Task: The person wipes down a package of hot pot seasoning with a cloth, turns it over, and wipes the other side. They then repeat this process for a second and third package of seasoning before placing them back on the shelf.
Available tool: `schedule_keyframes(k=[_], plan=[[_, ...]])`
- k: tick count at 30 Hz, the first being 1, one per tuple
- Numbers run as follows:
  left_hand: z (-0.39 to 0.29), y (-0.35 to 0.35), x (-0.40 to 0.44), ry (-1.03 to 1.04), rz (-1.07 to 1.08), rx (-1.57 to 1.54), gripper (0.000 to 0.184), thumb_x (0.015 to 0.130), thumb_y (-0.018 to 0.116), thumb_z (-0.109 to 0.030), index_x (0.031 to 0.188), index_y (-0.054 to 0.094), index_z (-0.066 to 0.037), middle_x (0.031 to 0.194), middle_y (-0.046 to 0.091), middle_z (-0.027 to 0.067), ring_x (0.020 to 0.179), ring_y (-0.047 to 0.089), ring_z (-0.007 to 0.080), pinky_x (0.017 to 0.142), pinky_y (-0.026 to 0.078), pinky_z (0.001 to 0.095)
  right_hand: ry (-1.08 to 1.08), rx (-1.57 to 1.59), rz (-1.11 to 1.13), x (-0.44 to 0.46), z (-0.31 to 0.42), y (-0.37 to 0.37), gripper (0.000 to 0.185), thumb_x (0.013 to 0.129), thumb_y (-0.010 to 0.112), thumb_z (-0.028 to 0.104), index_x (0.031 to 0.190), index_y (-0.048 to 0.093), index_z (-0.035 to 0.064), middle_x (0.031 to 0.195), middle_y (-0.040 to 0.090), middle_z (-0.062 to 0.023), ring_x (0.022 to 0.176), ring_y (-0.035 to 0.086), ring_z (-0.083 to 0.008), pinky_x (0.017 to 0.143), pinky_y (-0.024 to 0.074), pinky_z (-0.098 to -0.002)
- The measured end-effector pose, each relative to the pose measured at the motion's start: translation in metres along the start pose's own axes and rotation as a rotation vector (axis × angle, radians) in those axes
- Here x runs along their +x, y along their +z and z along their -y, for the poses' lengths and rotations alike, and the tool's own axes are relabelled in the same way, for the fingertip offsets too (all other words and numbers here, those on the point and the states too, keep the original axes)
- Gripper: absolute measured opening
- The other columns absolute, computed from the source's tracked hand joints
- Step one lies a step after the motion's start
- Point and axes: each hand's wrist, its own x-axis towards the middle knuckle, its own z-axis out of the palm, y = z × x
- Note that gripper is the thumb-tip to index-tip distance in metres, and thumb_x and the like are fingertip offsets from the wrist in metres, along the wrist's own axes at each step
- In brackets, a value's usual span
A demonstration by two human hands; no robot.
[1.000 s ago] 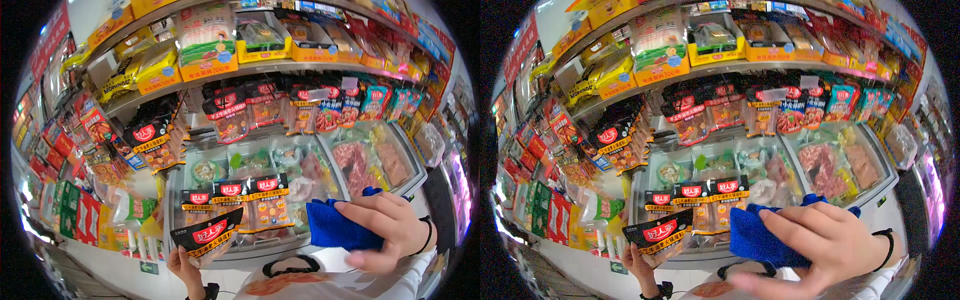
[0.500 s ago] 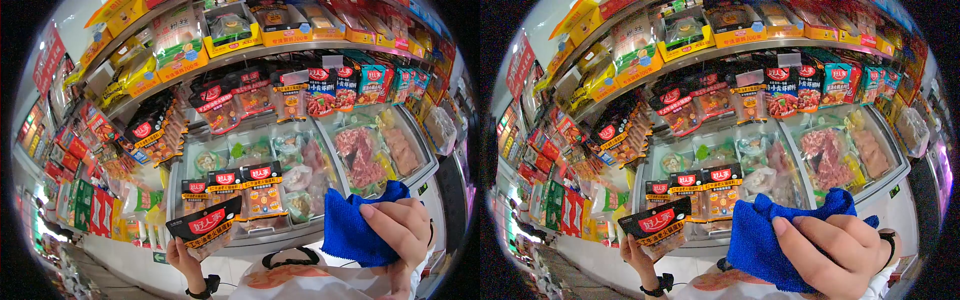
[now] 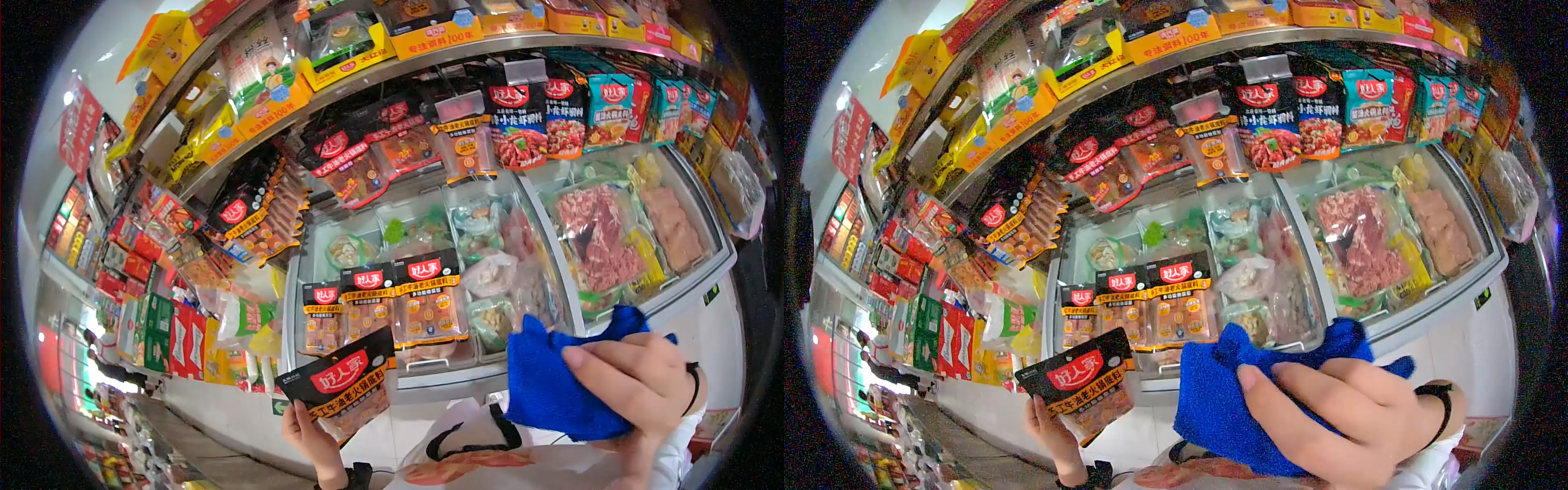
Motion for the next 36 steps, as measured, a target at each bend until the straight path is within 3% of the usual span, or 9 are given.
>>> schedule_keyframes(k=[3,5,8,12,14,18,27,31,36], plan=[[-0.009,0.003,-0.008,-0.014,-0.074,0.006,0.026,0.098,0.054,-0.013,0.075,0.050,-0.002,0.074,0.056,-0.0007,0.070,0.047,0.0038,0.062,0.039,0.0221,-0.062,-0.041,-0.046,0.008,-0.007,0.033,0.054,0.071,0.066,0.010,0.125,0.061,0.0113,0.097,0.064,-0.0073,0.069,0.058,-0.0174,0.059,0.0471,-0.0298],[0.002,-0.008,-0.009,-0.024,-0.087,0.013,0.025,0.098,0.056,-0.013,0.076,0.053,-0.001,0.074,0.057,-0.0007,0.070,0.047,0.0038,0.062,0.039,0.0219,0.128,0.053,0.233,-0.021,-0.008,0.064,0.067,0.072,0.065,0.011,0.136,0.051,0.0186,0.099,0.062,-0.0073,0.069,0.057,-0.0199,0.060,0.0482,-0.0315],[0.016,-0.011,-0.006,-0.040,-0.077,0.008,0.023,0.097,0.058,-0.013,0.078,0.057,0.000,0.073,0.057,-0.0010,0.070,0.047,0.0038,0.062,0.038,0.0215,0.239,0.168,0.853,-0.068,-0.003,0.076,0.076,0.074,0.059,0.010,0.146,0.038,0.0169,0.080,0.062,-0.0117,0.068,0.062,-0.0258,0.064,0.0536,-0.0365],[0.041,-0.013,0.008,-0.097,-0.037,-0.079,0.019,0.094,0.063,-0.011,0.080,0.061,0.002,0.072,0.057,-0.0021,0.068,0.048,0.0039,0.060,0.037,0.0215,0.403,0.172,1.113,-0.062,0.004,0.060,0.067,0.072,0.061,0.011,0.137,0.047,0.0088,0.084,0.063,-0.0116,0.073,0.065,-0.0279,0.070,0.0551,-0.0378],[0.049,-0.015,0.022,-0.114,-0.003,-0.139,0.014,0.091,0.066,-0.009,0.082,0.064,0.002,0.072,0.059,-0.0025,0.068,0.049,0.0035,0.060,0.037,0.0211,0.227,0.104,0.795,-0.044,0.007,0.072,0.056,0.072,0.061,0.010,0.127,0.053,0.0045,0.092,0.064,-0.0119,0.082,0.065,-0.0282,0.075,0.0554,-0.0379],[0.064,-0.037,0.057,-0.157,0.019,-0.190,0.013,0.091,0.066,-0.009,0.085,0.065,0.002,0.073,0.059,-0.0023,0.068,0.051,0.0038,0.060,0.038,0.0202,0.127,0.129,0.781,0.039,0.009,0.119,0.038,0.073,0.062,0.009,0.110,0.061,0.0029,0.104,0.062,-0.0125,0.092,0.064,-0.0305,0.079,0.0541,-0.0392],[0.082,-0.115,0.127,-0.166,0.087,-0.108,0.016,0.091,0.065,-0.011,0.093,0.067,0.005,0.082,0.064,0.0020,0.075,0.056,0.0066,0.067,0.044,0.0219,0.121,0.194,0.653,0.265,-0.085,0.209,0.038,0.071,0.057,0.007,0.108,0.062,0.0006,0.108,0.063,-0.0196,0.101,0.061,-0.0357,0.090,0.0490,-0.0416],[0.082,-0.149,0.159,-0.198,0.009,-0.170,0.016,0.092,0.060,-0.009,0.084,0.063,0.004,0.078,0.063,0.0046,0.073,0.055,0.0111,0.069,0.045,0.0267,0.142,0.282,0.278,0.339,-0.108,0.307,0.040,0.072,0.055,0.000,0.112,0.057,0.0005,0.104,0.063,-0.0194,0.102,0.061,-0.0335,0.091,0.0475,-0.0406],[0.081,-0.176,0.192,-0.177,0.037,-0.111,0.018,0.092,0.062,-0.012,0.084,0.063,0.004,0.078,0.062,0.0051,0.073,0.055,0.0120,0.069,0.046,0.0282,0.501,0.251,-0.341,0.405,-0.160,0.383,0.036,0.075,0.060,0.002,0.111,0.057,0.0013,0.104,0.062,-0.0211,0.102,0.059,-0.0383,0.089,0.0468,-0.0425]])
